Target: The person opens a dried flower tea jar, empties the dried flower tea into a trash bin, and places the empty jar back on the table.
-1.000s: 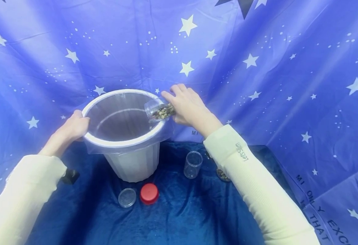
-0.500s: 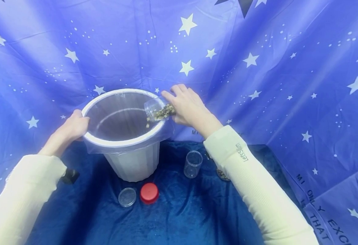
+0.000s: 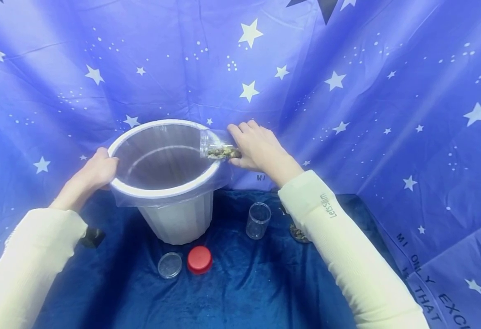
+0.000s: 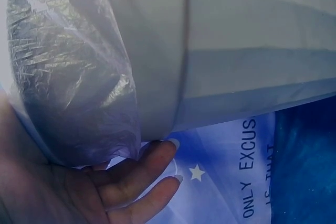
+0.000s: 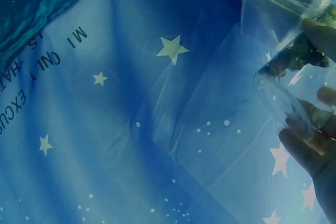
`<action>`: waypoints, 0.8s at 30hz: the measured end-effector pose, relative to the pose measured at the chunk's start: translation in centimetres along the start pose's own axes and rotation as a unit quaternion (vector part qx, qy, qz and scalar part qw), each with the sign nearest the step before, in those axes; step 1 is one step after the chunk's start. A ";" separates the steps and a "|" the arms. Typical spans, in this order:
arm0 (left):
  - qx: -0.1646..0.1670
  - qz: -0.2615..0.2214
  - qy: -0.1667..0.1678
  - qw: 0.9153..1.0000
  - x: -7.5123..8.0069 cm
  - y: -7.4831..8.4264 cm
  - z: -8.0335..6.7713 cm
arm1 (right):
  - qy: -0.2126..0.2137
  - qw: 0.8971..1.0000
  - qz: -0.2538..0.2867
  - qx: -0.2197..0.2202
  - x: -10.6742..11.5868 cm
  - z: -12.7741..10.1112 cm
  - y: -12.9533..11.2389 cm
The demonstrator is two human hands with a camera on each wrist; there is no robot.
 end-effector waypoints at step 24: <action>-0.002 -0.004 0.002 1.000 0.0 -0.1 0.2 | 0.055 0.996 -0.039 0.051 0.4 0.2 0.1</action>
Point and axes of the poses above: each hand's wrist, its own z-axis towards the middle knuckle, its own x-axis out of the back of the hand, y = z × x, the point moved 1 cm from there along z, towards the middle knuckle, and after that the axes turned 4 degrees about -z, right-handed, at the moved point
